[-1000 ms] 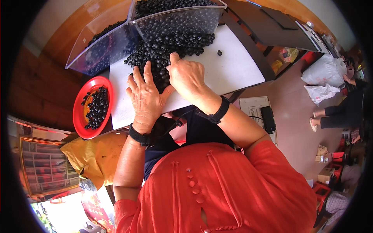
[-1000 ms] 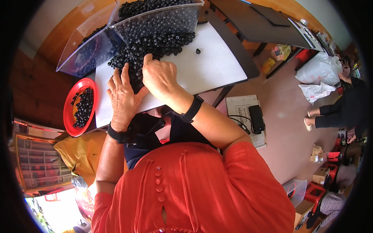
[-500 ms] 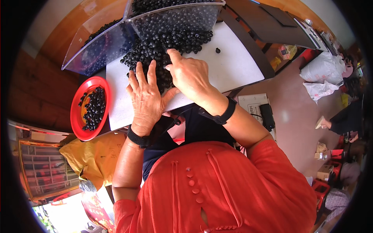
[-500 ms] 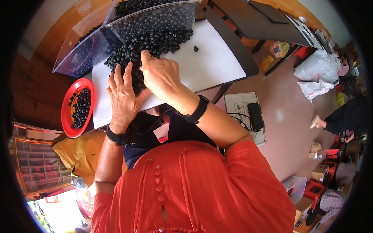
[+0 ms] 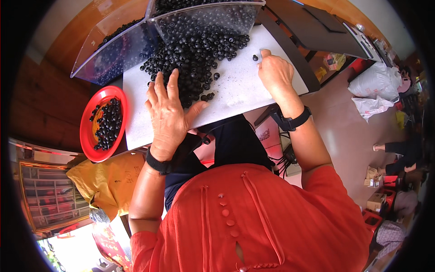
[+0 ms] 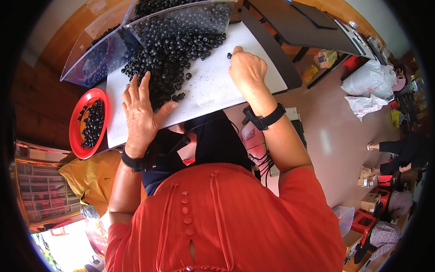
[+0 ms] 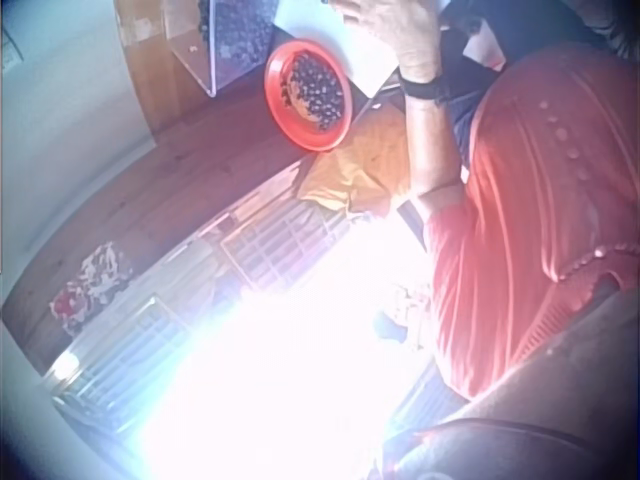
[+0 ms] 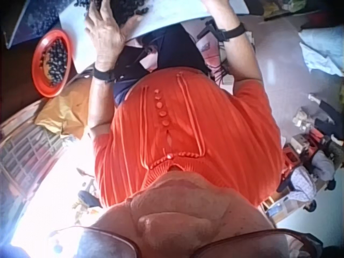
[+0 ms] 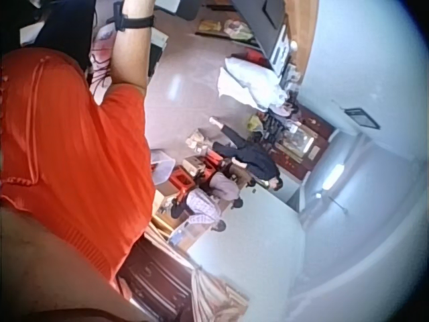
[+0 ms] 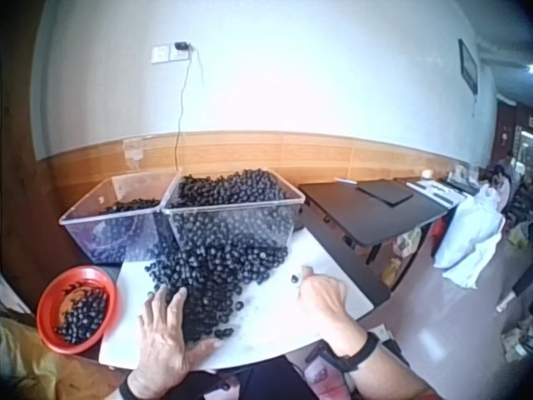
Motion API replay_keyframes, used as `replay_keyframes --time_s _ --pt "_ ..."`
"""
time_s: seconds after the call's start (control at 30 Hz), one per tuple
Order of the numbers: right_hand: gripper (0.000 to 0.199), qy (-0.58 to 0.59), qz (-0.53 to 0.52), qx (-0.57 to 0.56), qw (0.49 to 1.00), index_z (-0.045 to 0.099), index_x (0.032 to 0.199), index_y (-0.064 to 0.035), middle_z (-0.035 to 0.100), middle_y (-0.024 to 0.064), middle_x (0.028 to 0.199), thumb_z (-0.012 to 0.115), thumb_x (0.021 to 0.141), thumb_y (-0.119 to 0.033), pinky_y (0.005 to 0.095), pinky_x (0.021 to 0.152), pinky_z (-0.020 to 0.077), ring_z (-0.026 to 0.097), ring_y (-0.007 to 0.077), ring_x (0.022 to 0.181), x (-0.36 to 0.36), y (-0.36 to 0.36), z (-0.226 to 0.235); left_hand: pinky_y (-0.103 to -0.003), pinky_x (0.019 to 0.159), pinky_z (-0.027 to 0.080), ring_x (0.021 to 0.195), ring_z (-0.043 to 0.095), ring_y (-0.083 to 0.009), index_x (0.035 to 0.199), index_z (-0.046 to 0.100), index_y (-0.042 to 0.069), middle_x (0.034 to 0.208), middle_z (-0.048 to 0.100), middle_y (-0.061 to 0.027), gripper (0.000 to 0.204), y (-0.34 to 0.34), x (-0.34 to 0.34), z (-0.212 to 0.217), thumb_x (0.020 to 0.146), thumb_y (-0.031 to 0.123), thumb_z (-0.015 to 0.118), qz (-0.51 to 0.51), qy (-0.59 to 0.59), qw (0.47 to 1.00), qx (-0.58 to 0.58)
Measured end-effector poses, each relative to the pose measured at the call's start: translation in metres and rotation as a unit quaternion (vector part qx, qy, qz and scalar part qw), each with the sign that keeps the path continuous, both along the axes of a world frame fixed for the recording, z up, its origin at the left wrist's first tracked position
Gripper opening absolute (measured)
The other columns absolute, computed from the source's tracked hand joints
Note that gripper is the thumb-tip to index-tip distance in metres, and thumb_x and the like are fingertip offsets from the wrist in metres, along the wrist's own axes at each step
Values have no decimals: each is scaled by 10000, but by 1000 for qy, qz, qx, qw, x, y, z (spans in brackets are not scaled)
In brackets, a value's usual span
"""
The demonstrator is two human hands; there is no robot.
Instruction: Manually trimming excess material from small black molded rubber components using a small blade.
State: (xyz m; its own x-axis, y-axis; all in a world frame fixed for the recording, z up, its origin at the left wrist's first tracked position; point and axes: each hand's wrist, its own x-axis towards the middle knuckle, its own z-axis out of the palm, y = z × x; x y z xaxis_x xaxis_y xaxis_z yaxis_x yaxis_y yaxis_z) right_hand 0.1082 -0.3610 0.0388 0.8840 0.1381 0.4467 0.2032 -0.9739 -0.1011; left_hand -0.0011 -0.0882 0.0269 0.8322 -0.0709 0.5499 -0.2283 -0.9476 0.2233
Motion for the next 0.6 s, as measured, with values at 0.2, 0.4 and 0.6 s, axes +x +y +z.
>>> replay_keyframes --time_s 0.2,0.4,0.6 --pt "180 -17 78 25 996 662 999 51 712 206 739 598 849 -26 489 659 550 728 375 719 -11 19 -6 -522 1065 417 1264 473 -430 1469 501 58 1415 497 -258 826 21 -22 -5 797 365 871 -21 -38 996 -78" --pt "153 -6 139 60 988 652 969 39 702 190 707 605 838 -23 493 628 544 719 379 682 -35 52 -4 -470 957 464 1099 561 -371 1213 632 36 1171 602 -165 541 20 -42 -7 759 190 881 -19 -64 991 -113" --pt "361 35 111 77 990 689 1192 -23 710 158 713 735 851 -133 462 658 545 715 343 685 -44 86 -5 -444 831 472 965 556 -336 984 659 20 983 597 -132 312 15 -42 -12 759 114 854 -27 -65 990 -125"
